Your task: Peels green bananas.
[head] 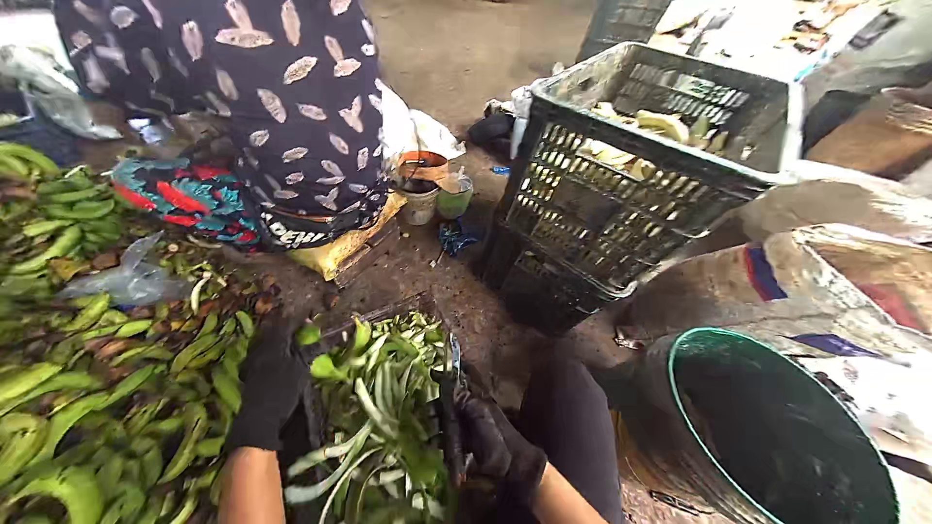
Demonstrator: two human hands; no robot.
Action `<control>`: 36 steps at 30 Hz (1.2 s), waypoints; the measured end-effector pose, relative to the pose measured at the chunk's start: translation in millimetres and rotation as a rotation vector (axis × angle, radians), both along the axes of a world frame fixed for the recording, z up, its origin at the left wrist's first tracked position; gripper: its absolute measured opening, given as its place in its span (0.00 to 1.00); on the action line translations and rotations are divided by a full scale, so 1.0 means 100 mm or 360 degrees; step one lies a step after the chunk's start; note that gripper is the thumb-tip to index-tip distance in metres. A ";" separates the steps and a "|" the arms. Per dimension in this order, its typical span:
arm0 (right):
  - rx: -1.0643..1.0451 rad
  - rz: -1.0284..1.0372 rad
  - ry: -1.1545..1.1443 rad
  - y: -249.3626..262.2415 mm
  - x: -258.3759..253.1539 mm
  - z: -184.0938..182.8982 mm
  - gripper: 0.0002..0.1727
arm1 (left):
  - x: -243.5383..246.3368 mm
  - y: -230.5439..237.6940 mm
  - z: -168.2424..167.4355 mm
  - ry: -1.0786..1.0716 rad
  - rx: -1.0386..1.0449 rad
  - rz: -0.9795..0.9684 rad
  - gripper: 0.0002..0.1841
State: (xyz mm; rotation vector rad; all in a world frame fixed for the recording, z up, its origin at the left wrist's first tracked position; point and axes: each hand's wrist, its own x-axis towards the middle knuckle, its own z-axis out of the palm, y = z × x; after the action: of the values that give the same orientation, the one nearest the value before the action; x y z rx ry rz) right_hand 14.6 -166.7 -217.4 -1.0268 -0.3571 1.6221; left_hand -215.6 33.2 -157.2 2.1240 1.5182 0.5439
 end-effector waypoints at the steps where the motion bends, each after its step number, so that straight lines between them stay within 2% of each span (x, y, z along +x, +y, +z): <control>1: 0.0077 0.0049 -0.0154 0.01 -0.10 0.02 0.21 | -0.13 -0.10 0.15 -0.0248 0.0088 0.0067 0.29; 3: 0.0218 0.0112 -0.0499 0.09 -0.28 0.12 0.25 | -0.19 -0.32 0.31 -0.0836 0.0171 0.0264 0.33; 5: 0.0419 0.0140 -0.0911 0.20 -0.41 0.24 0.30 | -0.06 -0.49 0.22 -0.1456 0.0074 0.0378 0.32; 6: 0.0560 0.0091 -0.1179 0.26 -0.47 0.33 0.31 | 0.03 -0.56 0.11 -0.1662 0.0045 0.0487 0.32; 8: 0.0881 -0.0179 -0.1661 0.35 -0.58 0.62 0.34 | 0.23 -0.71 -0.07 -0.1791 0.0162 0.0621 0.32; 10: 0.1089 -0.0432 -0.1773 0.33 -0.72 0.82 0.38 | 0.37 -0.84 -0.18 -0.1899 0.0322 0.0548 0.34; 11: 0.1015 -0.0371 -0.1698 0.26 -0.77 0.78 0.35 | 0.44 -0.92 -0.20 -0.1947 0.0396 0.0504 0.34; 12: 0.0782 -0.0170 -0.1574 0.18 -0.83 0.64 0.29 | 0.51 -0.99 -0.19 -0.2003 0.0462 0.0455 0.32; 13: 0.0452 0.0189 -0.1439 0.08 -0.83 0.42 0.26 | 0.54 -1.08 -0.15 -0.2089 0.0490 0.0378 0.32; 14: 0.0203 0.0512 -0.1282 -0.03 -0.82 0.17 0.28 | 0.54 -1.14 -0.11 -0.2172 0.0495 0.0323 0.33; 15: 0.0090 0.0655 -0.1121 -0.09 -0.81 -0.01 0.29 | 0.50 -1.12 -0.04 -0.2204 0.0472 0.0322 0.34; 16: 0.0129 0.0607 -0.0974 -0.11 -0.77 -0.12 0.29 | 0.46 -1.02 0.04 -0.2160 0.0422 0.0386 0.33; 18: 0.0411 0.0304 -0.0752 -0.19 -0.69 -0.18 0.28 | 0.29 -0.89 0.02 -0.1895 0.0165 0.0383 0.33; 19: 0.0620 0.0205 -0.0827 -0.17 -0.67 -0.11 0.28 | 0.20 -0.86 -0.06 -0.1792 -0.0012 0.0362 0.33; 21: 0.1082 -0.0041 -0.1465 0.11 -0.60 -0.03 0.28 | 0.21 -0.80 -0.05 -0.1854 -0.0410 0.0381 0.25; 23: 0.1222 -0.0286 -0.2094 0.34 -0.63 0.00 0.19 | 0.27 -0.89 -0.02 -0.1949 -0.0762 0.0395 0.19; 26: 0.0910 -0.0461 -0.2433 0.84 -0.48 0.08 0.14 | 0.35 -1.05 -0.01 -0.1793 -0.0886 0.0461 0.18; 28: 0.0677 -0.0348 -0.2338 0.91 -0.35 0.11 0.17 | 0.30 -1.10 -0.06 -0.1809 -0.0844 0.0462 0.21; 30: 0.0868 -0.0243 -0.2276 0.68 -0.45 0.09 0.19 | 0.21 -0.92 -0.16 -0.2063 -0.0818 0.0393 0.21; 32: 0.1020 -0.0172 -0.2229 0.35 -0.68 0.01 0.16 | 0.19 -0.83 -0.26 -0.2306 -0.0912 0.0287 0.20; 33: 0.1001 -0.0220 -0.2297 0.36 -0.70 -0.01 0.15 | 0.26 -0.85 -0.23 -0.2290 -0.0944 0.0289 0.20; 36: 0.0770 -0.0410 -0.2480 0.84 -0.36 0.11 0.16 | 0.37 -1.09 -0.17 -0.1774 -0.0819 0.0278 0.22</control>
State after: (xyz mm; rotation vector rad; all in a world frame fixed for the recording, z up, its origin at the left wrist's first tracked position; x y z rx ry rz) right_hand -20.9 -82.6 -206.7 -1.6571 -1.4592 0.1672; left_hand -178.3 -76.1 -174.1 0.9643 0.9961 1.0254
